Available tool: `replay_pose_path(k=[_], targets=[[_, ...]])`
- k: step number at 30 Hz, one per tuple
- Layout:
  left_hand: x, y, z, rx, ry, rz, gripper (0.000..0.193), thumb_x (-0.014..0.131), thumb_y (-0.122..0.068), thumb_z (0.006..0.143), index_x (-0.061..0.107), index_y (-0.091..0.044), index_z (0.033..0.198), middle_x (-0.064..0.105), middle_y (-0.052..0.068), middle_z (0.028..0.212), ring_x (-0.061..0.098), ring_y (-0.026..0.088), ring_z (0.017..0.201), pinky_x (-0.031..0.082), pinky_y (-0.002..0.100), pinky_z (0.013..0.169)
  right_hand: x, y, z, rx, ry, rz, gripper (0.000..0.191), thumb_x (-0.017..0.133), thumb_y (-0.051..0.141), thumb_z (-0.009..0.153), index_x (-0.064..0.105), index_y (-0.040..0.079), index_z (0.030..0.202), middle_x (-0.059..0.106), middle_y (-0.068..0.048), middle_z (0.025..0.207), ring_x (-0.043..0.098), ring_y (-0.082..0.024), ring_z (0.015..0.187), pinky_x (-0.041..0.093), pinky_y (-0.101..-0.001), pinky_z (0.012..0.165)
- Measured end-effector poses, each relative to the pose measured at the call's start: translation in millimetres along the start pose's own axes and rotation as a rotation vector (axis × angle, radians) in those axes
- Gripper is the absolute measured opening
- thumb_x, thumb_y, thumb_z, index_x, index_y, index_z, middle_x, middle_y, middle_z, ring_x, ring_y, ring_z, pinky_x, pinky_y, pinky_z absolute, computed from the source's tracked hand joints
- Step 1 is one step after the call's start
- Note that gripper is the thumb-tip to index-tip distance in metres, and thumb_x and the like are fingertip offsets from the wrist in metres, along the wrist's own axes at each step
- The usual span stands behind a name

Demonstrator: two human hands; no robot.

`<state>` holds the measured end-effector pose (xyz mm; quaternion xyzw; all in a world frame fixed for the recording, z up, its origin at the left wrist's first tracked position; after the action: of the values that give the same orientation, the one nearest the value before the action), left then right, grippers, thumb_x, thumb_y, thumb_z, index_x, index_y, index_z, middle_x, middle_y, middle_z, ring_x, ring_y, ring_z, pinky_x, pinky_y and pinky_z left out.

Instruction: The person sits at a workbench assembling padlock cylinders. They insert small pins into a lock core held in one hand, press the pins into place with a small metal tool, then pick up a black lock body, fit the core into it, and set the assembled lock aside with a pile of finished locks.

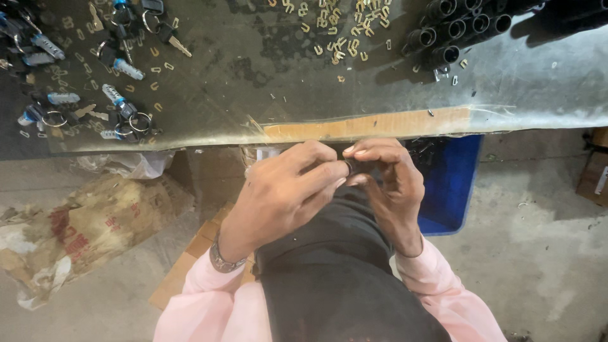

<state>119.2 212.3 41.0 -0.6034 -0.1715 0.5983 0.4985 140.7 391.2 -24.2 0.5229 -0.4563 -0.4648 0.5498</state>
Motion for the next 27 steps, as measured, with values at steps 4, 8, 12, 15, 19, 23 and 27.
replay_pose_path(k=[4,8,12,15,19,23,27], targets=[[0.9,-0.1,3.7,0.003,-0.061,0.011,0.024,0.079,-0.010,0.095,0.067,-0.013,0.116,0.067,0.002,0.111,0.070,0.020,0.093,0.054,0.032,0.073,-3.0,-6.1,-0.8,0.020,-0.023,0.025,0.032,0.068,-0.014,0.094,0.056,-0.001,0.122,0.059,-0.012,0.125,0.065,-0.021,0.120,0.061,-0.0309,0.098],[7.5,7.0,4.7,-0.137,-0.090,-0.147,0.035,0.082,-0.015,0.088,0.064,-0.003,0.115,0.069,0.004,0.099,0.069,0.017,0.076,0.054,0.032,0.067,-1.7,-12.9,1.6,0.040,-0.048,0.087,0.035,0.070,-0.014,0.096,0.055,-0.001,0.124,0.059,-0.012,0.126,0.066,-0.022,0.122,0.058,-0.0343,0.106],[12.5,12.1,1.9,-0.159,-0.135,-0.088,0.029,0.083,-0.013,0.091,0.066,-0.007,0.114,0.068,0.006,0.104,0.070,0.018,0.084,0.056,0.031,0.072,1.9,-19.0,6.4,0.031,-0.103,0.118,0.044,0.076,-0.007,0.091,0.052,0.003,0.127,0.058,-0.009,0.127,0.064,-0.020,0.122,0.058,-0.0331,0.107],[9.8,18.2,0.6,-0.125,-0.284,0.011,0.025,0.081,-0.008,0.095,0.066,-0.010,0.115,0.065,0.005,0.105,0.070,0.019,0.091,0.058,0.031,0.078,-2.4,-7.5,12.8,-0.210,-0.118,-0.438,0.048,0.085,0.008,0.088,0.055,0.000,0.125,0.062,-0.014,0.122,0.064,-0.024,0.121,0.056,-0.0342,0.104],[1.3,39.4,13.5,-0.092,-0.490,0.303,0.026,0.081,-0.009,0.096,0.067,-0.011,0.118,0.062,0.004,0.112,0.066,0.023,0.096,0.053,0.034,0.085,-39.5,5.8,31.2,-0.296,-0.381,-0.802,0.043,0.077,0.042,0.106,0.060,0.007,0.124,0.060,-0.008,0.117,0.058,-0.018,0.102,0.047,-0.0342,0.085],[6.6,59.2,28.3,-0.105,-0.372,0.371,0.030,0.082,-0.022,0.093,0.069,-0.011,0.117,0.063,0.004,0.109,0.064,0.022,0.096,0.042,0.037,0.094,-72.7,8.2,64.4,-0.299,-0.516,-0.855,0.047,0.070,0.052,0.108,0.060,0.007,0.119,0.053,-0.006,0.117,0.052,-0.016,0.099,0.042,-0.0327,0.080],[-9.7,71.4,3.7,-0.193,-0.413,0.316,0.033,0.080,-0.029,0.098,0.069,-0.013,0.124,0.067,-0.001,0.117,0.063,0.016,0.096,0.038,0.036,0.098,-80.4,0.9,78.2,-0.283,-0.482,-0.912,0.047,0.075,0.048,0.108,0.060,0.004,0.116,0.052,-0.006,0.113,0.051,-0.018,0.101,0.042,-0.0341,0.086]])
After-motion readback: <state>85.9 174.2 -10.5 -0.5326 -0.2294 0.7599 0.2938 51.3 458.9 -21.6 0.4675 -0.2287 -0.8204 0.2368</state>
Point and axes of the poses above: each hand's wrist, its own z-axis towards the middle knuckle, its own x-axis out of the palm, y = z × x, the point moved 5 cm from there along z, towards the middle knuckle
